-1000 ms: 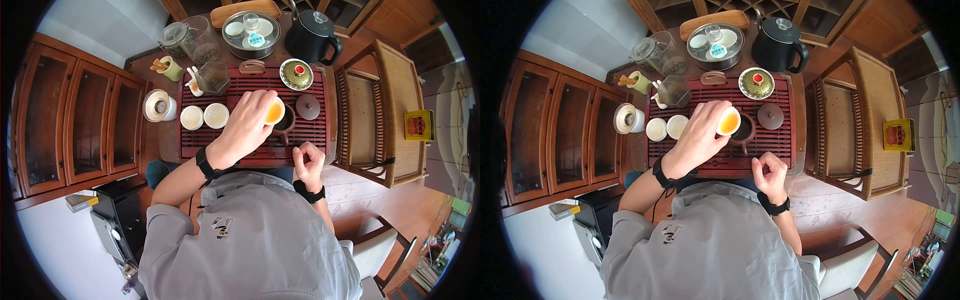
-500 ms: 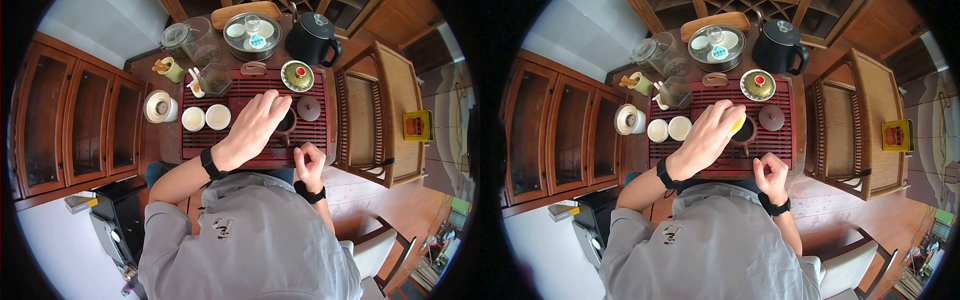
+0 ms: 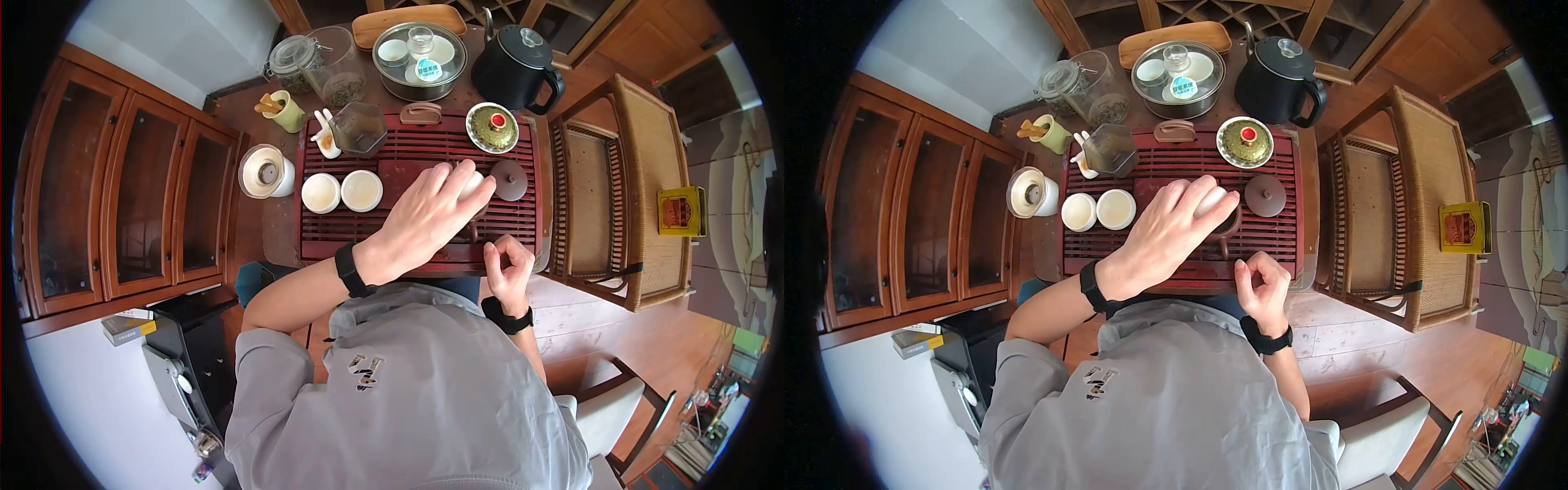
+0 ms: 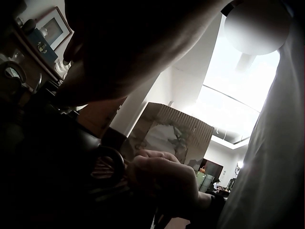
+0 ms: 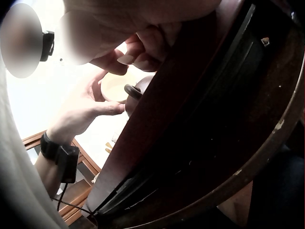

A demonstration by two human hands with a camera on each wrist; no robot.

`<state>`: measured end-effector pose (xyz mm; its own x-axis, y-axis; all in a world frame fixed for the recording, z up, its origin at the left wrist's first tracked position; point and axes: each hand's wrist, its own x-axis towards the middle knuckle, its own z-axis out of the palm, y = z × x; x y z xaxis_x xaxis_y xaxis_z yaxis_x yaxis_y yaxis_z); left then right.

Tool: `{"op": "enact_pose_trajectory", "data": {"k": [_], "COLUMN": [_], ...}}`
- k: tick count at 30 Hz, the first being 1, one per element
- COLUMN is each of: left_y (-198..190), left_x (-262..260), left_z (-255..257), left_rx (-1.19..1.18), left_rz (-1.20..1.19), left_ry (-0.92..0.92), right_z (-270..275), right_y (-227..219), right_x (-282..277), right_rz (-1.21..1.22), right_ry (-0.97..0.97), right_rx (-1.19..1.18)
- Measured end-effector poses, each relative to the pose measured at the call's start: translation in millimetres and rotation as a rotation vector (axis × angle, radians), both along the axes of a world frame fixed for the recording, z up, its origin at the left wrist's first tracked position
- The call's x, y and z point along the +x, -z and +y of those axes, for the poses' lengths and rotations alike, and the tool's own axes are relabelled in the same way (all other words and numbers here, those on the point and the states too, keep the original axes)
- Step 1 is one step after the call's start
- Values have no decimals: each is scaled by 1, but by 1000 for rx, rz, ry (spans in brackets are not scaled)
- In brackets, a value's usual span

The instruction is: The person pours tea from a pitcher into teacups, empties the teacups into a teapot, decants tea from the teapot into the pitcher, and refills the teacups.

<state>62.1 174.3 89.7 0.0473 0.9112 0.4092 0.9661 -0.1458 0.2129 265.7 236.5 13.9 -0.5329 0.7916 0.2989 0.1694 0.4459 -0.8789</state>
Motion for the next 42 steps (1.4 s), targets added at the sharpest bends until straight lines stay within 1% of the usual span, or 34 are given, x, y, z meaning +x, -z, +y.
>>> {"op": "enact_pose_trajectory", "data": {"k": [2,4,5,7,8,9,11,13,15,19,26,36,39,41,42], "left_y": [1,5,4,1,2,2,1,4,5,16,33,38,41,40,38], "left_x": [-4,-10,-12,-15,-17,-21,-27,-32,-37,-45,-52,-54,-53,-52,-50], "left_z": [-2,-4,-7,-13,-17,-19,-25,-30,-35,-42,-46,-41,-41,-42,-43], "left_rx": [3,28,28,-18,-28,-30,38,49,49,65,41,-13,-3,-20,-16], "left_rz": [-32,-243,-242,-454,-522,-519,-542,-526,-422,-397,-295,-186,-190,-166,-162], "left_ry": [-3,11,9,-41,-61,-65,-101,-143,-181,-209,-227,-214,-213,-222,-216], "right_z": [0,0,0,0,0,0,-1,0,0,0,0,-1,-1,1,4], "right_y": [1,2,1,0,0,1,2,3,4,2,4,3,-2,-13,-20], "right_x": [0,0,0,0,0,-1,0,1,0,0,0,0,1,4,4], "right_rz": [1,-2,-2,-4,-3,2,9,-5,11,7,26,13,-9,-111,-124], "right_ry": [4,11,9,11,8,14,13,16,13,10,7,15,8,-37,-30], "right_rx": [0,-1,0,-6,-8,1,4,9,22,12,27,29,11,-101,-72]}}
